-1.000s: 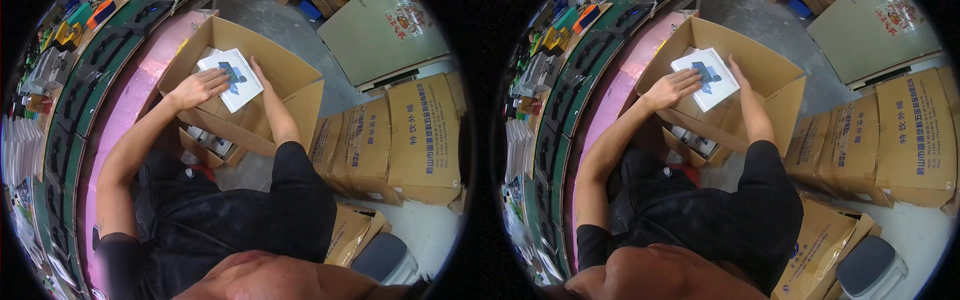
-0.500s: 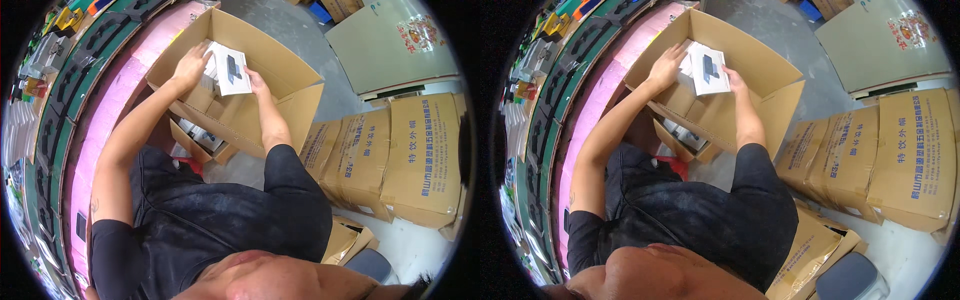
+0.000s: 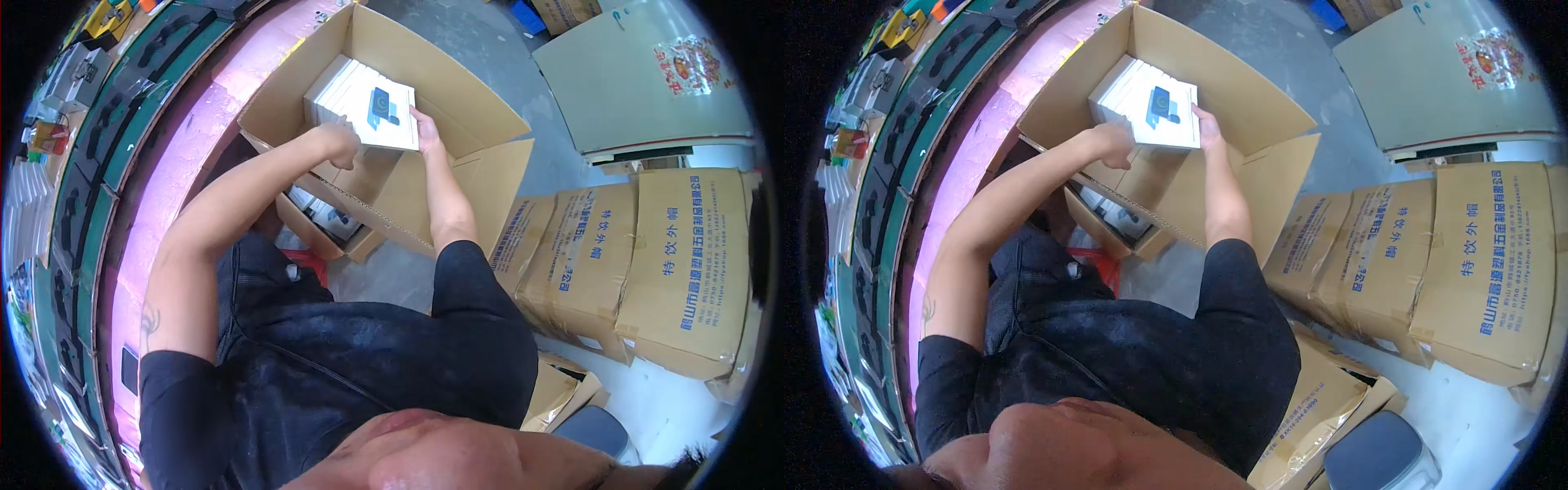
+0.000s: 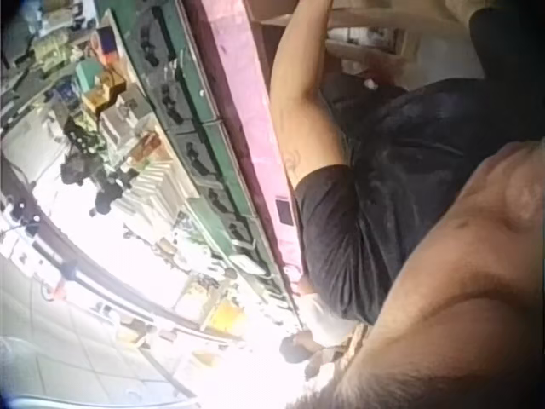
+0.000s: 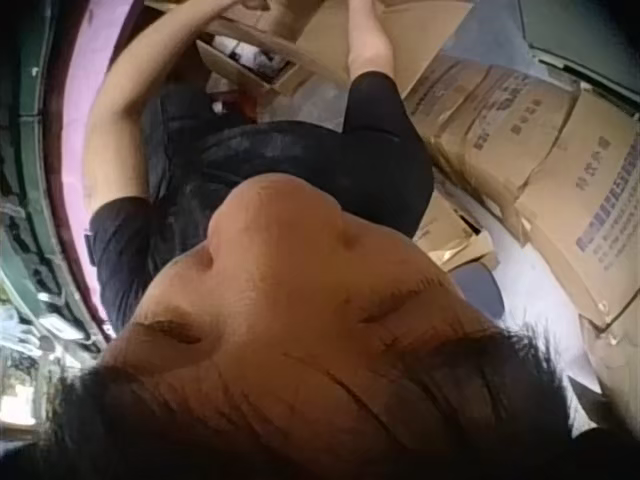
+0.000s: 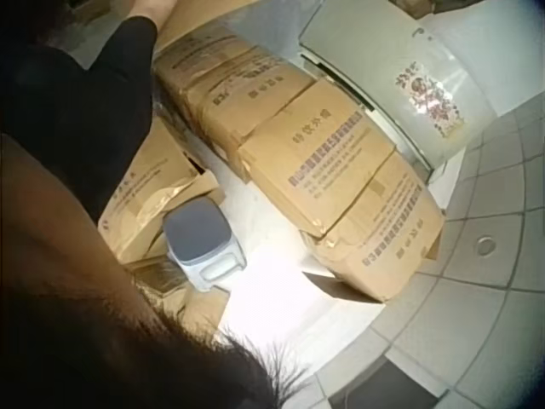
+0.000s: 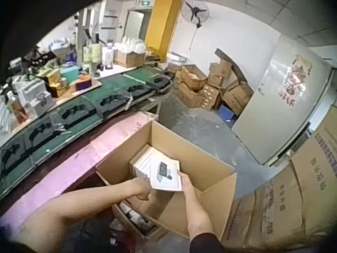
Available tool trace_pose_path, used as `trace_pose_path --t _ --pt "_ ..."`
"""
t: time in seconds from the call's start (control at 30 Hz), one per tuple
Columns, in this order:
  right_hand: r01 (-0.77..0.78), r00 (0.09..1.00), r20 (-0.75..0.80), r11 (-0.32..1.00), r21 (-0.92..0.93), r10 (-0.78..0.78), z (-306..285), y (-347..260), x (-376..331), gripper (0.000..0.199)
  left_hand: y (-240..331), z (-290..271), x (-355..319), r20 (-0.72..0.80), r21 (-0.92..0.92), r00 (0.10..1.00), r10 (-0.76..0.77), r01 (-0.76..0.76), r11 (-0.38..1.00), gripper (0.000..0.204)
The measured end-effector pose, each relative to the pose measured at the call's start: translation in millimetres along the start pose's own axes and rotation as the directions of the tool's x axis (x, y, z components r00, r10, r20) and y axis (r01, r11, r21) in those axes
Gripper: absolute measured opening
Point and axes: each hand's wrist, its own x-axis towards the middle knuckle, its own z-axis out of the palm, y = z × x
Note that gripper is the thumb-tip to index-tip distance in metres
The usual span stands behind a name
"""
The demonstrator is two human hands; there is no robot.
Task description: Picking small boxed electronics from an assembly line and packing them into a large shipping box.
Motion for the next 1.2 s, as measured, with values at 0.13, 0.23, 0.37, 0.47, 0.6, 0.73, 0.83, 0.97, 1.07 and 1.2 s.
trace_pose_path --t 0.13,0.23,0.37,0.47,0.6,0.73,0.83,0.97,1.07,1.2 --pt "0.067 0.987 -0.138 0.989 -0.130 -0.085 1.1 -15.3 -20.6 0.051 -14.6 13.4 36.0 0.067 0.174 0.998 0.013 -0.025 0.984 0.073" --pt "-0.033 0.989 -0.146 0.974 -0.226 -0.001 -9.0 -60.5 -63.3 0.051 -13.0 7.6 44.5 0.022 0.103 0.998 0.052 -0.054 0.993 0.098" --pt "-0.121 0.976 -0.217 0.876 -0.467 0.019 17.8 -87.6 -86.8 0.051 -14.8 -1.3 61.0 0.174 0.165 0.981 -0.081 0.052 0.985 0.086" --pt "-0.108 0.965 -0.256 0.797 -0.594 -0.060 5.6 -87.0 -93.5 0.052 -21.5 6.0 63.0 0.215 0.327 0.970 -0.109 0.034 0.945 0.076" --pt "-0.116 0.960 -0.279 0.931 -0.347 0.016 -27.2 -54.2 -63.6 0.053 -47.7 29.1 81.2 0.183 0.330 0.983 -0.021 -0.041 0.943 0.079" --pt "-0.225 0.932 -0.361 0.758 -0.613 -0.015 -45.2 -75.8 -78.8 0.049 -47.3 10.7 62.3 0.147 0.284 0.989 0.027 -0.068 0.956 0.070" --pt "-0.419 0.870 -0.476 0.315 -0.851 -0.129 -21.1 -117.7 -116.3 0.044 -57.3 17.7 56.0 0.135 0.198 0.991 0.017 -0.043 0.979 0.070" --pt "-0.606 0.761 -0.527 -0.124 -0.786 -0.377 -39.4 -114.2 -133.3 0.048 -42.7 13.5 57.3 0.084 0.294 0.993 -0.084 0.055 0.954 0.056" --pt "-0.663 0.665 -0.544 -0.069 -0.745 -0.512 -94.8 -65.7 -126.6 0.042 -19.5 10.9 83.7 -0.087 0.425 0.991 -0.102 0.130 0.896 0.045" --pt "-0.650 0.574 -0.573 0.099 -0.753 -0.585 -58.7 -9.1 -102.0 0.038 -27.2 -10.2 91.2 0.053 0.213 0.998 -0.043 0.031 0.977 0.028"
